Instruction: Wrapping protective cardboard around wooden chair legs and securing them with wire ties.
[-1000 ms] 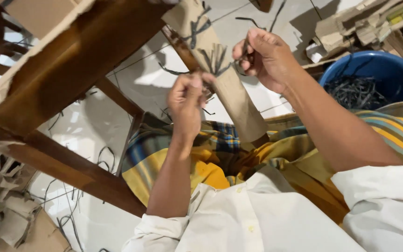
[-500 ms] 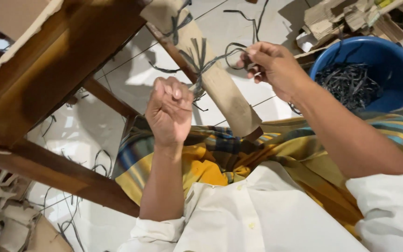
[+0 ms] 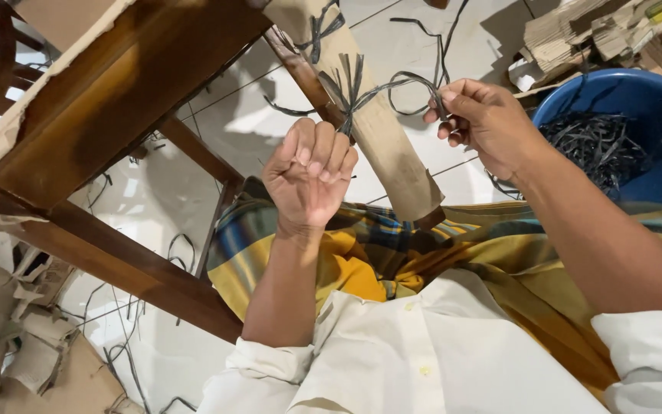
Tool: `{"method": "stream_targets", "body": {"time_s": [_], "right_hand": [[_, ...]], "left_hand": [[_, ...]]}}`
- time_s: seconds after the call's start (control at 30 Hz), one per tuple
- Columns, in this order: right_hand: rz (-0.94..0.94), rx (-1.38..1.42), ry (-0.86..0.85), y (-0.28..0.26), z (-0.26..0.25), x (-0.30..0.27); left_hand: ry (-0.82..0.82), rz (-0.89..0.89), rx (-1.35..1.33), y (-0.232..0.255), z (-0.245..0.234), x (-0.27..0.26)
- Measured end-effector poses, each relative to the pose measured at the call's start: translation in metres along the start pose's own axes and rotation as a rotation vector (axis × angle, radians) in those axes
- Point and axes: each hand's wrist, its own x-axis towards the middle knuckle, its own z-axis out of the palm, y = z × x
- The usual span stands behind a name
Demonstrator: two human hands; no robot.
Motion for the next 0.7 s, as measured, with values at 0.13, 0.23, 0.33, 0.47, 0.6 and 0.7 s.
{"method": "stream_targets", "body": {"time_s": [0.13,0.23,0.33,0.47,0.6,0.7], "right_hand": [[-0.021,0.005,-0.016,0.003,-0.003,0.0],[-0.01,0.011,-0.012,0.001,-0.002,-0.002],[0.002,0.0,-0.009,-0.003,0.0,-0.006],[-0.003,-0.006,-0.006,0.006,-0.003,0.001],[-0.017,0.053,0.021,0.04,-0.012,0.023],[-0.02,0.066,0.051,0.063,-0.007,0.021]], "left_hand": [[-0.001,-0.017,-0.014,-0.002,0.003,0.001],[-0.006,-0.011,0.008,-0.004,0.002,0.001],[-0.023,-0.023,-0.029,-0.004,0.002,0.0],[-0.022,-0.028,0.007,-0.004,0.002,-0.001],[-0.09,-0.034,0.117,-0.009,0.002,-0.006],[-0.13,-0.125,0.09,-0.015,-0.013,-0.014]]}}
